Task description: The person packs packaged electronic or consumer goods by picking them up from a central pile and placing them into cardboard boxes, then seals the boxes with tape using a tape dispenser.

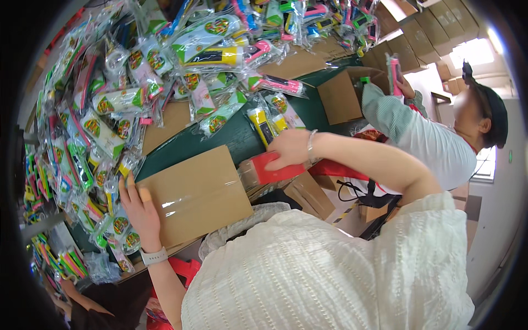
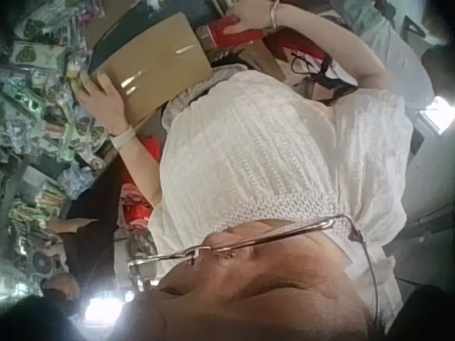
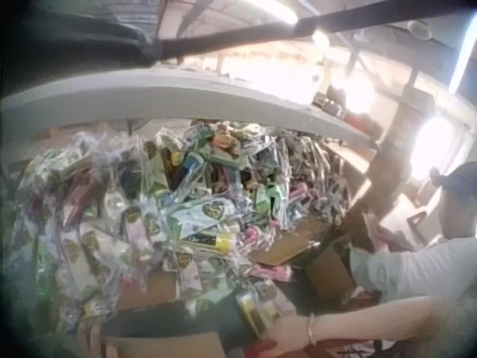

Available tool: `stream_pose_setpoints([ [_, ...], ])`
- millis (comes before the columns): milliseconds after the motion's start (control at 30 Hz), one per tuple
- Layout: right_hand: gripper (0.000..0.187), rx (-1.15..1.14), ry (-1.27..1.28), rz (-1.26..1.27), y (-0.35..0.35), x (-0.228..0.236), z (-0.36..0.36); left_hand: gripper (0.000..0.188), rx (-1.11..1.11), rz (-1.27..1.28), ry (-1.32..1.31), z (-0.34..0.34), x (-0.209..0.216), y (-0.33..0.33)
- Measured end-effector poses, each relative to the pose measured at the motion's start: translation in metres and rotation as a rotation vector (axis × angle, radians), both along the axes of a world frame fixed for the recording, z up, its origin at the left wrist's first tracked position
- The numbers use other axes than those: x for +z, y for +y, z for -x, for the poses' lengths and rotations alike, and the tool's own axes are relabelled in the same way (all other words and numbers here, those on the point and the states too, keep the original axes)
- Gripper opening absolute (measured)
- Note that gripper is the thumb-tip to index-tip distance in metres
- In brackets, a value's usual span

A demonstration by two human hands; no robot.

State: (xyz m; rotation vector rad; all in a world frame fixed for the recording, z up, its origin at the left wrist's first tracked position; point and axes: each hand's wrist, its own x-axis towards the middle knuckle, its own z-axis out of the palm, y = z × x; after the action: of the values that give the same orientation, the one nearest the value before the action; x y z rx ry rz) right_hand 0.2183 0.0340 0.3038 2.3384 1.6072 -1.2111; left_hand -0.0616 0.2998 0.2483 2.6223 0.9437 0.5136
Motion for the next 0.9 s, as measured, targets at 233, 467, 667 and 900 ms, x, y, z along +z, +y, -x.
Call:
stream_pose_setpoints([
  [233,0.044,0.006,-0.178,0.036,0.03,0.011,0.025,0.017,-0.927,0.199,-0.021,-0.089,0.021,-0.096],
  [467,0.035,-0.122,-0.561,-0.271,-0.013,0.006,0.051,0.026,-1.186,-0.241,0.336,-0.103,0.013,-0.132],
  [667,0.036,-0.095,-0.88,-1.322,0.09,0.181,0.013,0.044,-1.193,0.011,0.856,-0.106,0.032,-0.138],
  [900,0.048,-0.203,-1.226,-1.065,0.219,0.312,-0.109,0.038,-0.524,0.041,-0.309,-0.049,0.066,-0.071],
])
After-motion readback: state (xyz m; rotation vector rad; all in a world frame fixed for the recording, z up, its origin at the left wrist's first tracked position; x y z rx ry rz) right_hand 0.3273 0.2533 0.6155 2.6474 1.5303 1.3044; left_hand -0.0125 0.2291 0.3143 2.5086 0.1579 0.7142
